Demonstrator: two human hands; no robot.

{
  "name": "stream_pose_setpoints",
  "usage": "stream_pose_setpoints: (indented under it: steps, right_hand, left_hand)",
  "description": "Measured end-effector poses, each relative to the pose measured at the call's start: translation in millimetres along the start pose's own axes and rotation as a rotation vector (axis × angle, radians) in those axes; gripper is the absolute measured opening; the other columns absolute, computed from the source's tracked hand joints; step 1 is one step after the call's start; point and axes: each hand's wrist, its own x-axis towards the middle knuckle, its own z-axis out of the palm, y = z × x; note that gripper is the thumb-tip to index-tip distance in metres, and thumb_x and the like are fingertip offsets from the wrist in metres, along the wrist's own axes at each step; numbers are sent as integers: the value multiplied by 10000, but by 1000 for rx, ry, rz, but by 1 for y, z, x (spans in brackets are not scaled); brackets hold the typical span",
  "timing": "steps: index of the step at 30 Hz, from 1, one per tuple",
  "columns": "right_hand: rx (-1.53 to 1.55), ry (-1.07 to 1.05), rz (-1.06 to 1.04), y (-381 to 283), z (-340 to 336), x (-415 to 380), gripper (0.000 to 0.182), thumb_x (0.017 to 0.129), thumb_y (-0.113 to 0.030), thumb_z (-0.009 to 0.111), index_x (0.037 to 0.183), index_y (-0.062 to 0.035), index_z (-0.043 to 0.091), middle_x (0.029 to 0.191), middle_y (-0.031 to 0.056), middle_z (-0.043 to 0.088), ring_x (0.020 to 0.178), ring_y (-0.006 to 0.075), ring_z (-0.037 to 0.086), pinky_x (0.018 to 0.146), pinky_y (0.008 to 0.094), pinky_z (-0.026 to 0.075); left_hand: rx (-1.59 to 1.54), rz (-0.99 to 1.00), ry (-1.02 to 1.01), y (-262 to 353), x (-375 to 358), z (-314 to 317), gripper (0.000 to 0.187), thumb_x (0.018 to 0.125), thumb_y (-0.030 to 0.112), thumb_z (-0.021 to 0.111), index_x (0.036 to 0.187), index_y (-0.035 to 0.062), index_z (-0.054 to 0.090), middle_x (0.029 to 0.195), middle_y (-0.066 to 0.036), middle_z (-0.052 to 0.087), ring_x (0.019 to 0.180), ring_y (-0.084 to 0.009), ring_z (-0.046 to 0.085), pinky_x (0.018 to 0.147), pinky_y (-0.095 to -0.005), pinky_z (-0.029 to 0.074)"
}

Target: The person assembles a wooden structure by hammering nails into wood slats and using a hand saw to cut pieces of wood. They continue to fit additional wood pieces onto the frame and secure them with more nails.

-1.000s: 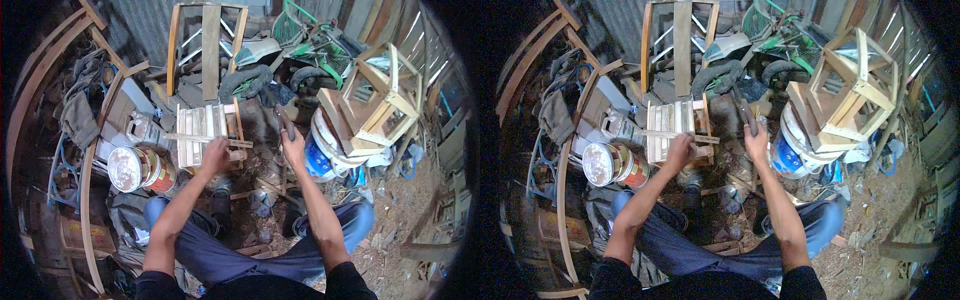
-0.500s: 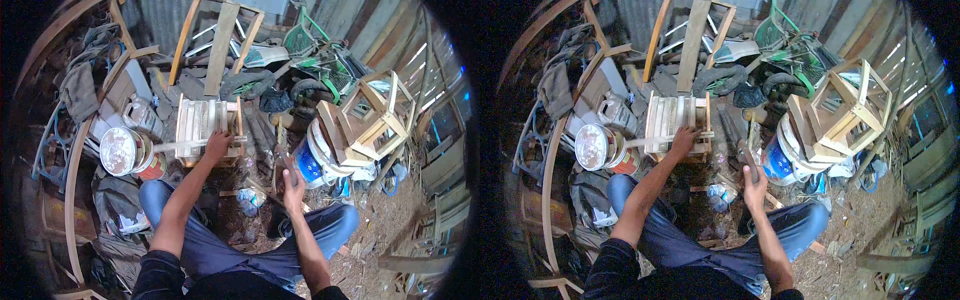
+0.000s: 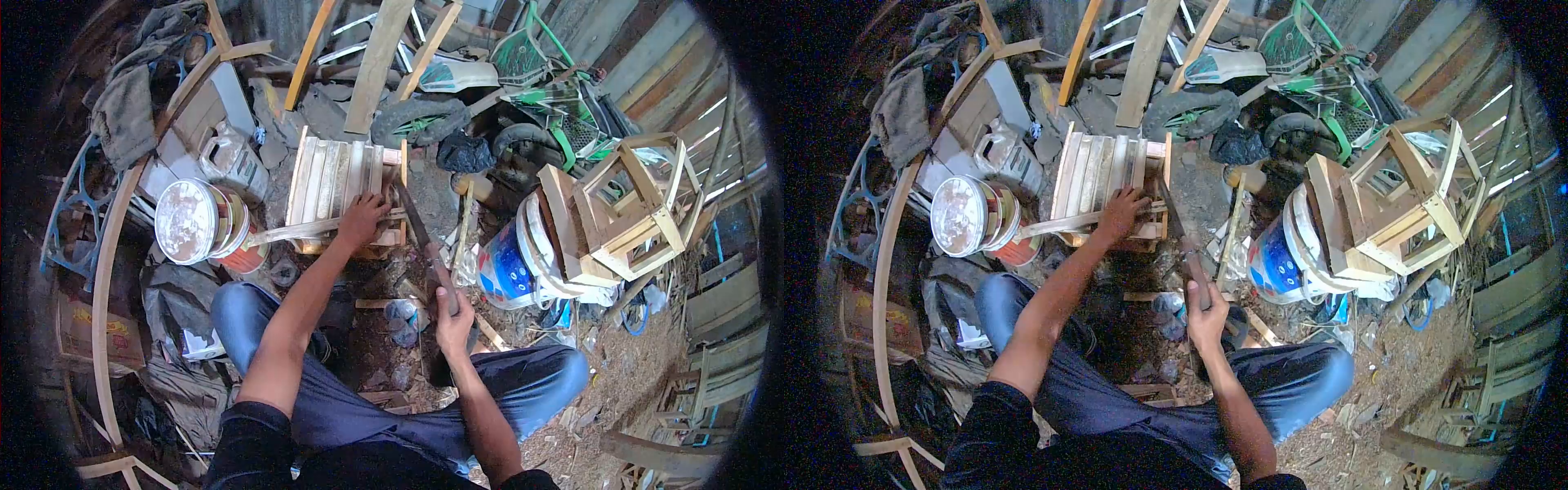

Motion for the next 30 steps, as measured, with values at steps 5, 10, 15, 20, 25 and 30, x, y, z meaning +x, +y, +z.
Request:
stream_pose_setpoints:
  steps: [5, 10, 15, 20, 25, 30]
  right_hand:
    - [-52, -20, -85, 16, 0, 0, 349, 878, -287, 612, 725, 18, 538, 510, 60, 403, 529, 89, 365, 465, 306, 334]
    - [-38, 43, -63, 8, 1, 1, 360, 882, -291, 606, 714, 17, 526, 505, 73, 397, 520, 91, 364, 462, 314, 336]
    - [-35, 102, -38, 13, -2, 3, 341, 884, -277, 600, 728, 18, 533, 520, 85, 408, 527, 93, 364, 471, 311, 344]
    - [62, 116, 13, 33, 11, -1, 307, 884, -251, 601, 760, 18, 520, 547, 86, 382, 548, 112, 342, 475, 312, 332]
    - [88, 85, 139, 40, 24, 8, 311, 881, -233, 609, 737, 21, 503, 548, 58, 374, 549, 120, 312, 467, 317, 302]
    - [115, 73, 86, 37, 22, 12, 277, 891, -239, 582, 965, 26, 613, 727, 178, 614, 683, 176, 602, 625, 328, 447]
  left_hand:
    - [-11, 62, -184, -12, 16, -2, 591, 616, 111, 714, 1186, 112, 554, 1211, -92, 516, 1169, -295, 446, 993, -426, 360]
    - [-102, -12, -151, -2, 26, -2, 204, 771, 181, 607, 946, 84, 645, 1033, -58, 604, 1063, -274, 493, 893, -415, 406]
    - [-154, -127, -125, 13, 28, 8, 284, 827, 290, 570, 1009, 84, 643, 1046, -94, 599, 1070, -301, 480, 917, -440, 381]
    - [-20, -79, -106, 17, 32, 12, 349, 867, 378, 529, 1017, 85, 645, 1152, -160, 535, 1069, -339, 458, 931, -451, 357]
    - [-71, -127, -190, 24, 46, 17, 487, 893, 399, 486, 1116, -30, 545, 1188, -199, 490, 1139, -358, 412, 1026, -510, 244]
    - [117, -50, -174, 22, 48, 26, 587, 887, 430, 452, 1203, -64, 436, 1304, -211, 405, 1299, -355, 274, 1082, -555, 119]
